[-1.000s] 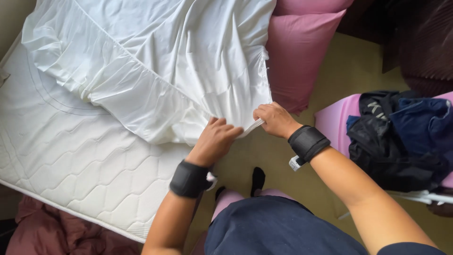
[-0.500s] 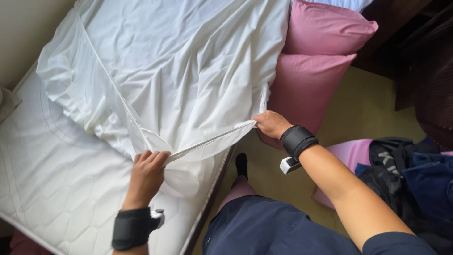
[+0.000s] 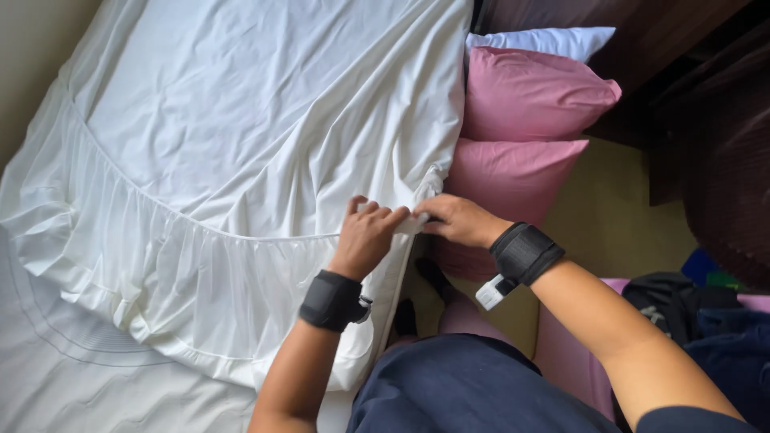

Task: The person picks up a white pillow and places it on the bed, then picks up a pink pillow and places it on the bed. The person then removes a white fitted sheet from the mattress and places it on the floor.

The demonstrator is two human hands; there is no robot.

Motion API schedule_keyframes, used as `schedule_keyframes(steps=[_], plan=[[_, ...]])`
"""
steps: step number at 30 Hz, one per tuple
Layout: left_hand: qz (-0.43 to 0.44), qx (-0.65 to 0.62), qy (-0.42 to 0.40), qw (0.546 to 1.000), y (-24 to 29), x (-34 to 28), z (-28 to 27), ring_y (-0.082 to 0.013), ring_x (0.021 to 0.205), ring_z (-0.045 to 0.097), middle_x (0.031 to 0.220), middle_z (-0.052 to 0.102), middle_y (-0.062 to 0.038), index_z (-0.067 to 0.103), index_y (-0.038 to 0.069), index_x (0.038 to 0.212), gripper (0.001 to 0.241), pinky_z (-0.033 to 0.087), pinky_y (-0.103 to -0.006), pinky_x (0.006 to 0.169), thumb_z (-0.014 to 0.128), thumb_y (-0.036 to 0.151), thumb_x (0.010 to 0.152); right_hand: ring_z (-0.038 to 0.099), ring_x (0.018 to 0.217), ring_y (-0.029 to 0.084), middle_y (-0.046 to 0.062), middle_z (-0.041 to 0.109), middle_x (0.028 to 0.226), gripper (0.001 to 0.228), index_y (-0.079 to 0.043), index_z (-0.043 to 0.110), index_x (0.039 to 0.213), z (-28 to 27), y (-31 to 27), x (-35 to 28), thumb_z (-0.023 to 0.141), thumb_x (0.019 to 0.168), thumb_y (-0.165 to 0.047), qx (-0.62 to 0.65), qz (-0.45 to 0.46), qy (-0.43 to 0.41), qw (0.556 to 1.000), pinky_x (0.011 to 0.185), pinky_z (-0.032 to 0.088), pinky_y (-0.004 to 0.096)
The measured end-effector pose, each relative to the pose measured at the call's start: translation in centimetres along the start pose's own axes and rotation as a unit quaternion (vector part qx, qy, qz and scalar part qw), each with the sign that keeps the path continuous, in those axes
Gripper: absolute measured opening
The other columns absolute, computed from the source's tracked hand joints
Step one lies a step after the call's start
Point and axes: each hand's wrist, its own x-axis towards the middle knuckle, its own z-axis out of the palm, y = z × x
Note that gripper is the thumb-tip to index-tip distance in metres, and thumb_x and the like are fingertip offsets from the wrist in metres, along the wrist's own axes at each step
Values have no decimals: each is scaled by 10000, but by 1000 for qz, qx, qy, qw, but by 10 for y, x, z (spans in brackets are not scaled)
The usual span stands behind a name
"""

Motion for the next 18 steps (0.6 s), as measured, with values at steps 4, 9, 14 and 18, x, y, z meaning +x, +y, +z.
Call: schedule_keyframes(steps=[4, 9, 14, 18], plan=[[-3, 2, 165, 986, 12, 17, -84, -199, 792, 607, 759, 561, 2, 672, 158, 1079, 229, 424, -428, 973, 656, 25, 894, 635, 1189, 371, 156, 659, 1252, 515, -109, 555, 1308, 5, 104, 4, 754, 843, -205, -73, 61, 9, 995, 994, 511, 460], [-18, 109, 200, 974, 15, 21, -166, -163, 702, 544, 674, 432, 10, 657, 145, 987, 149, 402, -393, 940, 691, 19, 916, 572, 1259, 403, 193, 591, 1362, 813, -135, 413, 1464, 0, 160, 60, 803, 793, -379, -168, 209, -55, 962, 1028, 472, 507], [-89, 184, 248, 947, 25, -49, -187, -168, 665, 610, 641, 570, 37, 680, 139, 979, 175, 331, -447, 962, 778, 105, 838, 501, 1318, 479, 312, 482, 1445, 938, -37, 383, 1480, 71, 237, 109, 789, 755, -472, -192, 206, 20, 959, 1043, 468, 543], [-153, 265, 199, 931, 6, -145, -185, -165, 674, 600, 653, 567, 38, 673, 155, 996, 164, 348, -416, 920, 778, 116, 876, 466, 1285, 525, 357, 391, 1480, 898, 2, 320, 1494, 62, 239, 143, 717, 801, -408, -112, 238, 129, 956, 1006, 443, 566]])
